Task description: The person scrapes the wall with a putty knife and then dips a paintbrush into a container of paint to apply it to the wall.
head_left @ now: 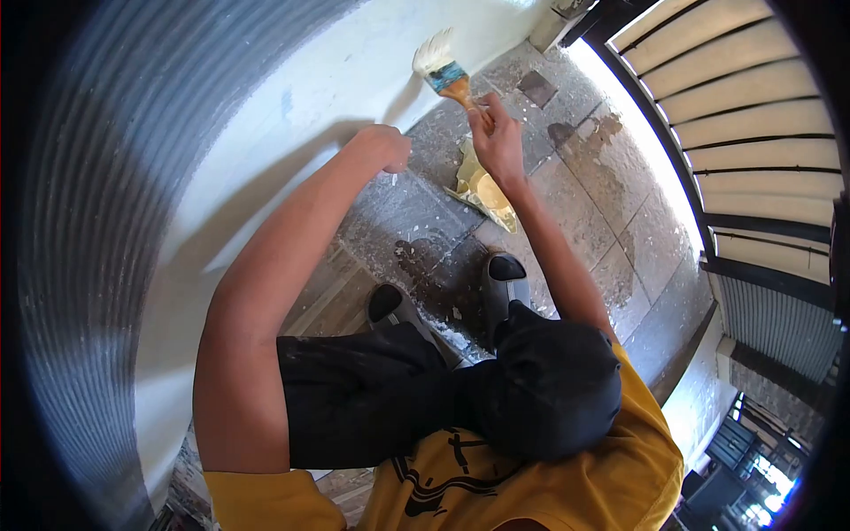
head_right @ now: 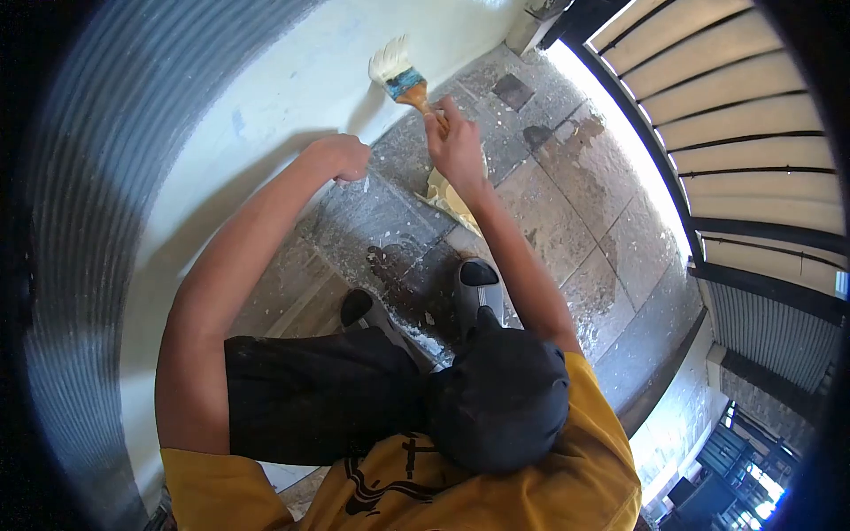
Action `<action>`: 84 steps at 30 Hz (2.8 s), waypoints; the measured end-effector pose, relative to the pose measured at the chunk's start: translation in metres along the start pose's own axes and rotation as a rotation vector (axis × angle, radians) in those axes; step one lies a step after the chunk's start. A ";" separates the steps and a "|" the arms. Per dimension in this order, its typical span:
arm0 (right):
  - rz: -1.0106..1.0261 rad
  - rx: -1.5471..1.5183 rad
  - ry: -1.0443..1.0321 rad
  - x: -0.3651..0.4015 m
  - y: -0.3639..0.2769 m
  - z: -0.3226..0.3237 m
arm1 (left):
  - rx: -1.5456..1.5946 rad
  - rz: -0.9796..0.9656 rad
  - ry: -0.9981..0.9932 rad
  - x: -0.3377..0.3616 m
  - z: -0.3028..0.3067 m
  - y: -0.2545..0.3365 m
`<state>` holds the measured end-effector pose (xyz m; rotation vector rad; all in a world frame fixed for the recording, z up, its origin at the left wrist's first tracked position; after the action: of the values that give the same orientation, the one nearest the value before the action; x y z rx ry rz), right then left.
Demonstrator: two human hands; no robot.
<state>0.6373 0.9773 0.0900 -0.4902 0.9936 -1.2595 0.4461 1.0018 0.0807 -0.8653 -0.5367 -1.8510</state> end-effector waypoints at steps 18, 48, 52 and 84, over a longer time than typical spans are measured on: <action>-0.227 0.282 -0.429 0.061 0.004 0.175 | -0.211 -0.113 0.134 0.008 0.004 0.009; -0.298 0.361 -0.558 0.110 0.064 0.101 | -0.020 -0.299 -0.204 -0.096 -0.068 0.079; -0.422 0.333 -0.456 0.123 0.064 0.126 | -0.059 -0.305 -0.184 -0.097 -0.057 0.082; -0.193 -0.765 0.050 0.073 0.027 0.078 | -0.195 -0.201 0.058 -0.041 -0.076 0.015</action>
<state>0.7165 0.9009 0.0841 -1.1685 1.4946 -1.0265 0.4458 0.9672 0.0000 -0.9092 -0.4242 -2.1325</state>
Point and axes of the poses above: each hand's wrist, its own x-axis away from the middle knuckle, its own z-axis out of the back of the hand, y = z × x, the point moved 4 cm from there along -x, towards the middle knuckle, and after that the axes turned 5 degrees about z, right-handed, at the moved point
